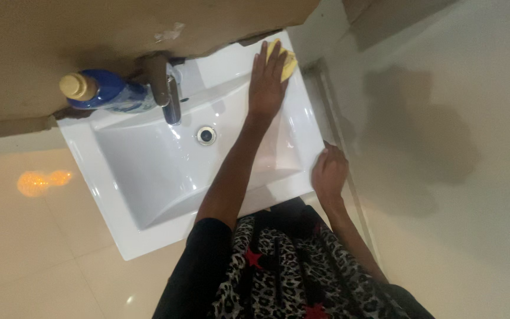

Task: The person wipes the interior basin and the upper rim of a white rectangular sink using a yellow cloth.

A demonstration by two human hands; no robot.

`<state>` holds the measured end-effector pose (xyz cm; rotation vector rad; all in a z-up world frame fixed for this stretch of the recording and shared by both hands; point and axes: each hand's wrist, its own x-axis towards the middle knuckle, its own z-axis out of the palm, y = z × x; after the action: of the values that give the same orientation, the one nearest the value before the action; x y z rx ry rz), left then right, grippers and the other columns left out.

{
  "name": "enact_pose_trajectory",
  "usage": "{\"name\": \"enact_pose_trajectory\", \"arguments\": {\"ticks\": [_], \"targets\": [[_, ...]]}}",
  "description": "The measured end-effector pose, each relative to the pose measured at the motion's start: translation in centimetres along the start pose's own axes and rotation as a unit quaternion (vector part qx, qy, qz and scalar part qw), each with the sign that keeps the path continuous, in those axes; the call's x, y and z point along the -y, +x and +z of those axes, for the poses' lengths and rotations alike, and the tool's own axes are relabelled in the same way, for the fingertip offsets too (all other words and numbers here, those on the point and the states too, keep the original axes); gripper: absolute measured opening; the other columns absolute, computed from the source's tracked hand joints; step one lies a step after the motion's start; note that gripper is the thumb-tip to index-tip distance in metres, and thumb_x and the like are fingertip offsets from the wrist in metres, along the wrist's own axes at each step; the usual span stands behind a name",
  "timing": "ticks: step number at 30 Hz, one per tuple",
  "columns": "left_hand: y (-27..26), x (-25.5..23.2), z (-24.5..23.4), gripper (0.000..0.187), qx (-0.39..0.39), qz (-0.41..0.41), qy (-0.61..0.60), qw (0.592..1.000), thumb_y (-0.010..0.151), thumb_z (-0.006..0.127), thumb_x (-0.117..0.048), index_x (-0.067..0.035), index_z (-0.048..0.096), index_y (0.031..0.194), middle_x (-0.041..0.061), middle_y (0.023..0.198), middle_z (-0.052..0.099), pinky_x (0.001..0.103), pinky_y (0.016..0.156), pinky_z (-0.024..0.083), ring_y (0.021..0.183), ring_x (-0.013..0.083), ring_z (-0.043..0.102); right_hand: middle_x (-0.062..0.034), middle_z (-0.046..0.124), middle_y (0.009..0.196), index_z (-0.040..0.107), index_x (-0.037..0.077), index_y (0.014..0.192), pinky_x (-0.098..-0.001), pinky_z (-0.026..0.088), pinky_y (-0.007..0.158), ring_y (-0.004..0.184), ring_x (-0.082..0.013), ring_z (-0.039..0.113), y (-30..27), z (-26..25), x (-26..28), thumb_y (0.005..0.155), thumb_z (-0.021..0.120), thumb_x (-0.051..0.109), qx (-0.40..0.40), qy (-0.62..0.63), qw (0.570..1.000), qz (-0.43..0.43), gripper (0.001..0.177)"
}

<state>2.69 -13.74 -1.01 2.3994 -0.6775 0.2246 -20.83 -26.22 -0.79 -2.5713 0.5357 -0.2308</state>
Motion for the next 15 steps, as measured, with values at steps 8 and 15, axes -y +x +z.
{"name": "enact_pose_trajectory", "arguments": {"ticks": [8,15], "targets": [[-1.6,-1.1,-1.7,0.049,0.0,0.033,-0.081,0.996,0.093,0.08,-0.032,-0.009,0.067,0.134,0.009,0.152,0.053,0.049,0.125,0.031,0.15,0.0336,0.036,-0.026,0.071,0.112,0.069,-0.006,0.122,-0.0473,0.052,0.094,0.103,-0.042,0.069,-0.1,-1.3,1.6,0.107,0.033,0.008,-0.074,0.11,0.991,0.024,0.042],[-7.6,-3.9,-1.6,0.041,0.036,0.113,-0.12,0.986,0.095,0.076,-0.029,-0.012,0.068,0.132,0.007,0.148,0.06,0.046,0.125,0.035,0.149,0.0291,0.042,-0.0182,0.072,0.107,0.064,-0.005,0.121,-0.0392,0.054,0.093,0.1,-0.0278,0.07,-0.6,-0.7,1.1,0.112,0.026,0.018,-0.096,0.283,0.951,0.082,0.046]]}}
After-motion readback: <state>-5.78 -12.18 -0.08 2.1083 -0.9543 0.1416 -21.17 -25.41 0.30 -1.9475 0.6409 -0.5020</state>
